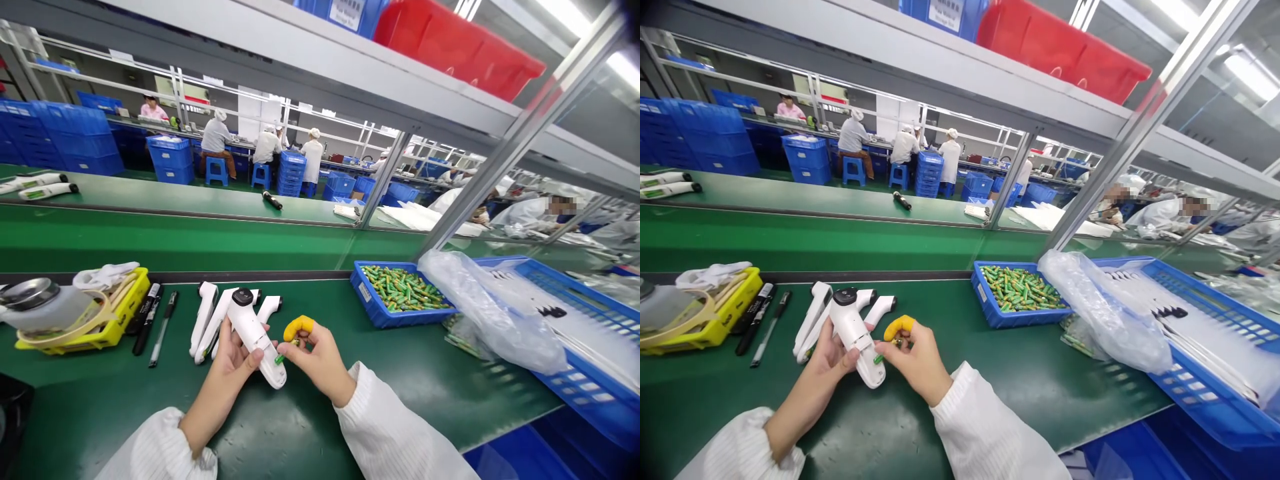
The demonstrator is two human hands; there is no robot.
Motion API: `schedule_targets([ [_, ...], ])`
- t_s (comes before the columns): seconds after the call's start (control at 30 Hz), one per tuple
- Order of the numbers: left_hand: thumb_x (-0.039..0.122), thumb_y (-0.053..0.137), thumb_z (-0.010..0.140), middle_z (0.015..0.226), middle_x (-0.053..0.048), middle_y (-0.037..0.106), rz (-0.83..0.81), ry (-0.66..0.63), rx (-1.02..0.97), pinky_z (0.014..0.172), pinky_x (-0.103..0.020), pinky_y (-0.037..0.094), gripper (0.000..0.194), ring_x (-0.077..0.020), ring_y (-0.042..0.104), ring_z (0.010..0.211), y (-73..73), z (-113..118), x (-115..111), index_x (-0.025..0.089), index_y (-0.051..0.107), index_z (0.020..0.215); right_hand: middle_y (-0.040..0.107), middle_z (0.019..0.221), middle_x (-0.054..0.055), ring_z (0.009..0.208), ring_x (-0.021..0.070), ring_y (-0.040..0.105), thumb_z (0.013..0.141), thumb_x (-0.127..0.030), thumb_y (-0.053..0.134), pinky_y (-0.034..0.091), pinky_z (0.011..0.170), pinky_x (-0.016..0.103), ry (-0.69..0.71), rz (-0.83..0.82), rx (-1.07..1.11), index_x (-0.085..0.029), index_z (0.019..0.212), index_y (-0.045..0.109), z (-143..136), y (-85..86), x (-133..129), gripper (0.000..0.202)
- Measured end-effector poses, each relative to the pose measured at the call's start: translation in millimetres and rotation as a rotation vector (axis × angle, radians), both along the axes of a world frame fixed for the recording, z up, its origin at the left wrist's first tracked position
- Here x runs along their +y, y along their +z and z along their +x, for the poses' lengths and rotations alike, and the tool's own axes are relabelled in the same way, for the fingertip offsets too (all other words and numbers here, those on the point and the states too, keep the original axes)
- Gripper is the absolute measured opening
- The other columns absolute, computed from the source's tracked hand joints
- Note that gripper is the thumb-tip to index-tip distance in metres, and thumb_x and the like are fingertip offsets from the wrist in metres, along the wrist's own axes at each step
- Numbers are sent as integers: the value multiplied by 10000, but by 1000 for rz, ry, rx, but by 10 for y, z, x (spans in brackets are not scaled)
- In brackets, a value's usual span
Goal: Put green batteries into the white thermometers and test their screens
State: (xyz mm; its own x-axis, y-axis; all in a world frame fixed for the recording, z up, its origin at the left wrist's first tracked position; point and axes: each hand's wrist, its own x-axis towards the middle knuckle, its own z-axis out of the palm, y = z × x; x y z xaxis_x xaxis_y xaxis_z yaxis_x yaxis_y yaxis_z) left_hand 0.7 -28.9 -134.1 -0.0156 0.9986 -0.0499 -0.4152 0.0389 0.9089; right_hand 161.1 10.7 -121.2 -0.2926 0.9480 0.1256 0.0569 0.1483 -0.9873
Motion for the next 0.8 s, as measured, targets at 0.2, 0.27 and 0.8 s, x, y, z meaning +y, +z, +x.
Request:
schedule_targets([
  [0.2,373,776,713,1129,-72,599,-13,-62,-1,789,-346,554,979,-254,620,1004,-67,26,-15,347,125,1442,528,706,-35,617,108,486,741,-273,672,428,583,235,-54,58,-127,-206,838,540,-100,-95,-134,177],
  [0.27,373,775,713,1139,-79,593,-24,-71,-30,738,-347,566,973,-258,638,964,-60,42,-21,355,128,1439,536,703,-21,632,122,490,773,-294,655,418,587,248,-56,134,-196,-205,842,568,-97,-103,-140,143],
  [0.8,329,778,716,1122,-79,622,60,139,-50,698,-329,589,822,-287,666,970,2,-65,37,332,260,1355,656,924,95,818,202,571,946,-254,435,435,734,353,74,694,-462,-184,1000,662,-17,11,-137,244],
])
